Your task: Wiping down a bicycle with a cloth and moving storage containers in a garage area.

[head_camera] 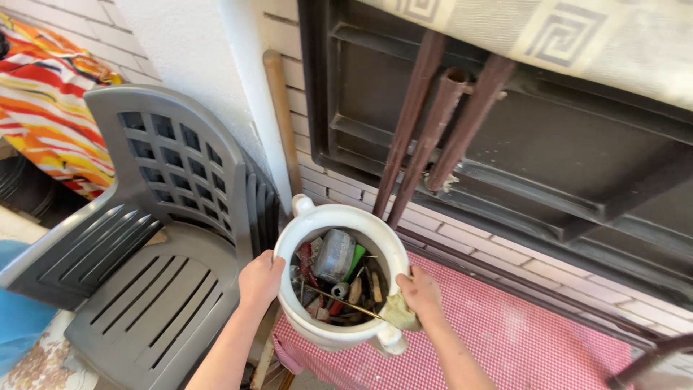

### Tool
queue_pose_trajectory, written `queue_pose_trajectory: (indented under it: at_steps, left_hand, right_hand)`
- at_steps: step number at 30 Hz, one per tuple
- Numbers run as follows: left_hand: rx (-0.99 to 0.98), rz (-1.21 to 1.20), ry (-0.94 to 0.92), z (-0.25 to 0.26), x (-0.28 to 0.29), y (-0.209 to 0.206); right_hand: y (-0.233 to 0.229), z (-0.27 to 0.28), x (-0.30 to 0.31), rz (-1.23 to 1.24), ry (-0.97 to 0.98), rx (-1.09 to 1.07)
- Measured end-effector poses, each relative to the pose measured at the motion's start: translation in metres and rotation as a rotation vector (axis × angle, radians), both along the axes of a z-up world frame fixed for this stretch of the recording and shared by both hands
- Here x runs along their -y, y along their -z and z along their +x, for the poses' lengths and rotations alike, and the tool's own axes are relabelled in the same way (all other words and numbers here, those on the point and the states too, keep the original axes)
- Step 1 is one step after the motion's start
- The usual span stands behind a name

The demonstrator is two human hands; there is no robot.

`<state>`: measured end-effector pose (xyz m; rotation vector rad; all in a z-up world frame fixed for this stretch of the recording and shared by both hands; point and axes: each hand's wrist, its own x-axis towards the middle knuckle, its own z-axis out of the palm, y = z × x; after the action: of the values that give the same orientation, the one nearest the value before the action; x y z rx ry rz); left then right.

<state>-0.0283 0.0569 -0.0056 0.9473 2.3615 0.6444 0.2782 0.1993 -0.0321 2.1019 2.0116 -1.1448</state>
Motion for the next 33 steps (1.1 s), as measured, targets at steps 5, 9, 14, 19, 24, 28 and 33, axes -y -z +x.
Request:
queue_pose_trajectory:
  at_steps: [5,9,14,19,24,28,33]
  left_hand:
    - [0.000,-0.067,-0.093,0.006,0.005,0.004]
    - [-0.056,-0.090,-0.082,-0.003,0.002,0.020]
    - [-0.427,-0.016,-0.176,0.030,0.020,0.004]
    - [-0.841,0.568,0.026,0.077,0.028,0.016]
    - [-0.800,0.672,0.183,0.178,0.026,-0.071]
    - [-0.586,0.958,0.430,0.243,0.012,-0.095]
    - [-0.468,1.156,0.623,0.321,-0.004,-0.084]
  right_hand:
    - [0.001,0.027,0.017,0.173,0.012,-0.284]
    - [-0.002,0.084,0.054,0.155,0.197,-0.367]
    - [0.091,0.217,0.109,0.149,0.400,-0.198]
    - [0.126,0.355,0.215,0.100,0.728,-0.115]
    - [0.087,0.421,0.329,0.108,1.139,-0.157]
    - [0.044,0.438,0.405,0.078,1.532,-0.324]
    - [0.026,0.454,0.449,0.113,1.764,-0.481]
